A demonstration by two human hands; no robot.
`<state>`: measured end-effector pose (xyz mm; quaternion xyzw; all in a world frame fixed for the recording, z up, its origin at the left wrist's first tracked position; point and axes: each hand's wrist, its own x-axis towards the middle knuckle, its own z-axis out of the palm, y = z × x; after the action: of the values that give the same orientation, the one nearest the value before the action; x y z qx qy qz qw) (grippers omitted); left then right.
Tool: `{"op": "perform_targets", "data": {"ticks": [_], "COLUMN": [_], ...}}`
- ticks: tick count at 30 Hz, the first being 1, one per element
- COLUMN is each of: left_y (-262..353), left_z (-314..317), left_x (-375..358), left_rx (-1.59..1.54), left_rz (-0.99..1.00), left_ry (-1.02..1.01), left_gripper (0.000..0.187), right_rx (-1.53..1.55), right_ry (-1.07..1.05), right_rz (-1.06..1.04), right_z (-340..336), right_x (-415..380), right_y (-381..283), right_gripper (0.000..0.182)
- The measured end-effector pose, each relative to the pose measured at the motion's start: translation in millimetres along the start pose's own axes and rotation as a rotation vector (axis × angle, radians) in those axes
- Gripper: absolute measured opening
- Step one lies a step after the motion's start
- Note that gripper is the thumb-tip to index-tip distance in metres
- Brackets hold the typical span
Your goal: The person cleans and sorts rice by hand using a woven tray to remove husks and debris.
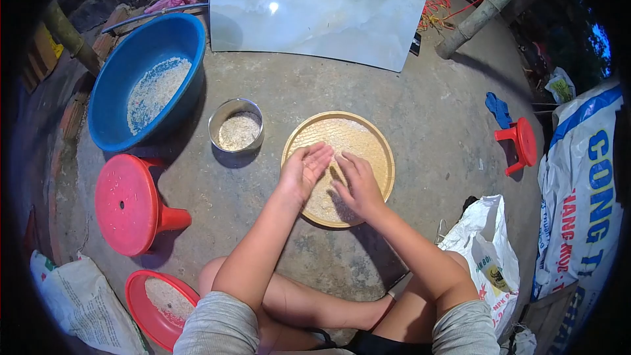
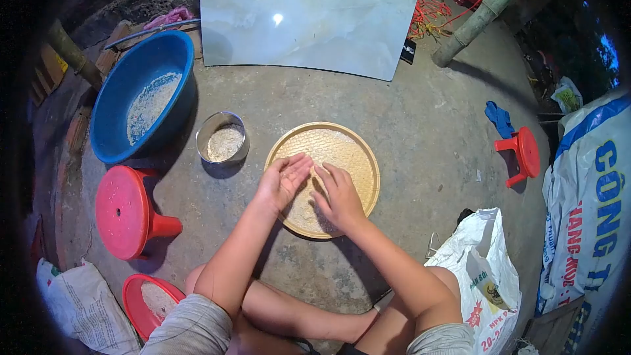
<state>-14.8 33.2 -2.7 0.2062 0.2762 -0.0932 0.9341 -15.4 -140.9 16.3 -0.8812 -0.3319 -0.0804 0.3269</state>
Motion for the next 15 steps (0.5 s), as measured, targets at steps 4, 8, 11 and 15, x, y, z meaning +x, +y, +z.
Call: {"op": "perform_targets", "data": {"ticks": [4,8,11,15], "left_y": [13.9,16.8,15.9,15.0], "left_z": [3.4,2.8,4.8,2.4], "left_x": [-3.2,-4.1,-5.5,-4.0], "left_rx": [-0.025,-0.05,-0.033,-0.032], "left_rz": [0.08,0.065,0.057,0.059], "left_ry": [0.041,0.033,0.035,0.028], "left_gripper": [0.04,0.04,0.04,0.04], "right_rx": [-0.117,-0.033,0.041,0.058], "right_ry": [-0.185,-0.305,-0.291,-0.318], "right_rz": [-0.139,-0.228,-0.181,-0.13], "right_z": [2.4,5.0,12.6,18.3], "right_x": [-7.2,-5.3,-11.9,-15.0], "right_y": [-1.1,-9.8,-1.0,8.9], "right_gripper": [0.044,0.033,0.025,0.018]}}
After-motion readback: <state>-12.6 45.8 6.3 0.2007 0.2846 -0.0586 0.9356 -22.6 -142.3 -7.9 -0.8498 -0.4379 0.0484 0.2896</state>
